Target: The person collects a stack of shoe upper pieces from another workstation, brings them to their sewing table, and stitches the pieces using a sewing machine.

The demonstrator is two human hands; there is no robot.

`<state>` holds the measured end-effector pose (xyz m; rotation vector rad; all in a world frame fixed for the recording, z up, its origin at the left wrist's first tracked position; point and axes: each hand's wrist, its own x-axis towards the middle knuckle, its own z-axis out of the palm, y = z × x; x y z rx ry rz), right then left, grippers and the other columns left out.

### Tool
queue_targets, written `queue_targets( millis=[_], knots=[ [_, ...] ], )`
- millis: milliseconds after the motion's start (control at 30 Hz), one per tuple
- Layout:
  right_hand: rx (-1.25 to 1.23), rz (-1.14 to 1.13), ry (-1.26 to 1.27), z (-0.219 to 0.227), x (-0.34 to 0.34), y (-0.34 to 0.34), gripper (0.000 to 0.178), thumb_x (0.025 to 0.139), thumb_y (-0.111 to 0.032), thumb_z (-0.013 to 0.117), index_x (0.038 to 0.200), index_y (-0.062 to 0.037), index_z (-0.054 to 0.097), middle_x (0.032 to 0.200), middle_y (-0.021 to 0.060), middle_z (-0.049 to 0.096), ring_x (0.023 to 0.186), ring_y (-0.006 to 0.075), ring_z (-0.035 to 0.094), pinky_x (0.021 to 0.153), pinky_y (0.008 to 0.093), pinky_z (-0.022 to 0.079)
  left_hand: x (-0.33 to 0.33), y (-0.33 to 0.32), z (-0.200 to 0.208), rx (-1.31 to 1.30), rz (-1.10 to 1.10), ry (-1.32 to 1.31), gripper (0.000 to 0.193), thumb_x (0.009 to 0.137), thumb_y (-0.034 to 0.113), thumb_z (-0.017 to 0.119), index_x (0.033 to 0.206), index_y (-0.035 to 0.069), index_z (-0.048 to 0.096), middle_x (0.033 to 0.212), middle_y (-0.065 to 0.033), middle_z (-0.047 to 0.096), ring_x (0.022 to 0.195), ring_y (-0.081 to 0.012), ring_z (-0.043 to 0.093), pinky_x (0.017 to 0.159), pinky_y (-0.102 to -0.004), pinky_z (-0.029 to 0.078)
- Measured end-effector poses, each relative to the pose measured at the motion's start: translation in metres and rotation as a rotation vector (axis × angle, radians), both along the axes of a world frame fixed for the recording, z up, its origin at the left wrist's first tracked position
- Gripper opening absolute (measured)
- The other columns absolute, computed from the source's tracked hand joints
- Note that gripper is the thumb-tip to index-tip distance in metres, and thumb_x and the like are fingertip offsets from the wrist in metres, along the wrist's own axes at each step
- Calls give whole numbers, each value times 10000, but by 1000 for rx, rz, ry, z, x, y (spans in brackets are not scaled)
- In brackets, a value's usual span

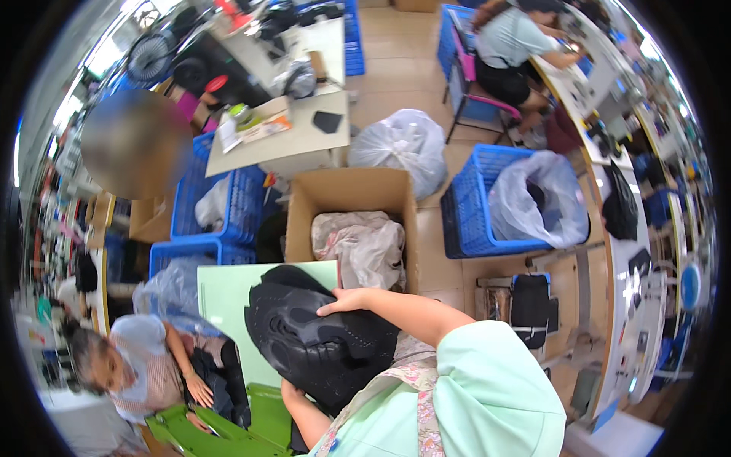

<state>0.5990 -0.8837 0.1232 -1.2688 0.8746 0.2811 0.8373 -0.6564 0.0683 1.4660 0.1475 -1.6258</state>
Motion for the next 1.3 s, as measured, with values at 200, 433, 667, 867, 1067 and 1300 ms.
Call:
queue_targets(
  millis=[200, 433, 667, 867, 1067, 1300],
  knots=[
    [-76, -100, -226, -8, -10, 13, 1110, 647, -690, 716, 1400, 41, 356, 1405, 246, 422, 1313, 332, 407, 1081, 386, 328, -53, -130, -5, -77, -476, 46, 397, 943, 252, 563, 1265, 20, 557, 1159, -95, 641, 1020, -229, 623, 848, -372, 526],
    [-158, -346, -226, 15, -90, 19, 1057, 640, -662, 733, 1333, 69, 412, 1321, 244, 505, 1250, 334, 476, 1034, 389, 378, -189, -227, 0, -170, -903, 105, 402, 943, 255, 563, 1269, 21, 553, 1161, -93, 639, 1017, -225, 624, 846, -368, 527],
    [-260, -618, -360, 51, -216, 27, 1008, 664, -593, 759, 1350, 52, 402, 1343, 230, 487, 1253, 320, 473, 1041, 388, 373, -344, -267, 24, -272, -1176, 127, 407, 943, 258, 563, 1273, 21, 549, 1163, -92, 637, 1014, -220, 625, 845, -364, 528],
    [-356, -811, -243, 73, -357, 63, 1072, 661, -652, 723, 1388, 40, 345, 1340, 259, 481, 1250, 363, 471, 1041, 421, 379, -476, -279, 49, -365, -1327, 127, 411, 942, 260, 563, 1276, 21, 546, 1165, -91, 635, 1011, -216, 626, 844, -361, 529],
    [-368, -1105, -147, 77, -474, 118, 1035, 691, -634, 718, 1363, 70, 368, 1339, 270, 481, 1239, 365, 482, 1033, 406, 386, -571, -274, 67, -413, -1429, 110, 415, 942, 262, 563, 1279, 22, 543, 1167, -89, 633, 1008, -212, 627, 843, -358, 530],
    [-372, -1447, -234, 66, -543, 155, 913, 734, -475, 761, 1396, 17, 370, 1325, 229, 506, 1241, 311, 491, 1045, 368, 375, -605, -263, 70, -394, -1446, 61, 420, 941, 265, 563, 1283, 22, 539, 1169, -88, 631, 1005, -208, 628, 841, -354, 532]
  ],
)
